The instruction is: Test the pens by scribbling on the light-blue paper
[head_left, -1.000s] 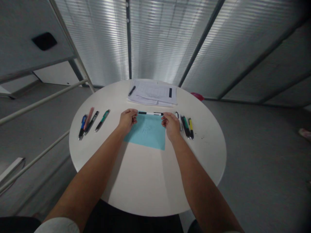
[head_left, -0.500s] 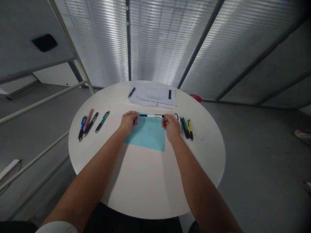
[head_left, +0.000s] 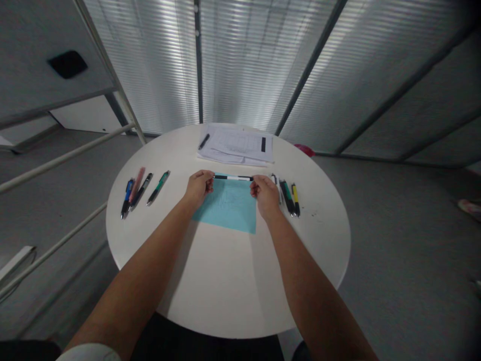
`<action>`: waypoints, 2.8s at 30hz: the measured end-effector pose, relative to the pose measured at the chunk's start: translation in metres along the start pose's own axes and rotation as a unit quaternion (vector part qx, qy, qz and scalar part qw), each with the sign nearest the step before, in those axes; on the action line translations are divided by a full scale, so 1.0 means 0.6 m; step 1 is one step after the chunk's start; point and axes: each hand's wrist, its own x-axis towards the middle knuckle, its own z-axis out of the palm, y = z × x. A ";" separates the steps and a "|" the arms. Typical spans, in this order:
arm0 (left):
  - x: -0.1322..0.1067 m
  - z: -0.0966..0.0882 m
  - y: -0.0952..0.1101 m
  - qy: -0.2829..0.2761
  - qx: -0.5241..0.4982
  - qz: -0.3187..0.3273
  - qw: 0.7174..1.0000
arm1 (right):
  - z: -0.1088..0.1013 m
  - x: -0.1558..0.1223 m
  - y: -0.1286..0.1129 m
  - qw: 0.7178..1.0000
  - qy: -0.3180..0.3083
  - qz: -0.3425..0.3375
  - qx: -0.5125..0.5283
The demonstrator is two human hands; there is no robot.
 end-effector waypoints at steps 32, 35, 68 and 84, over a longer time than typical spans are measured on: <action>0.003 -0.002 -0.007 -0.001 0.011 0.025 1.000 | 0.003 0.000 0.003 0.999 -0.004 -0.016 -0.033; 0.003 -0.003 -0.008 -0.002 0.012 0.029 0.999 | 0.004 -0.002 0.002 0.999 -0.003 -0.017 -0.036; 0.004 -0.003 -0.006 -0.004 0.009 0.013 1.000 | 0.006 -0.010 -0.004 0.998 -0.022 -0.010 -0.063; 0.004 -0.003 -0.006 -0.004 0.010 0.015 1.000 | 0.013 -0.012 -0.006 0.996 -0.019 -0.001 -0.082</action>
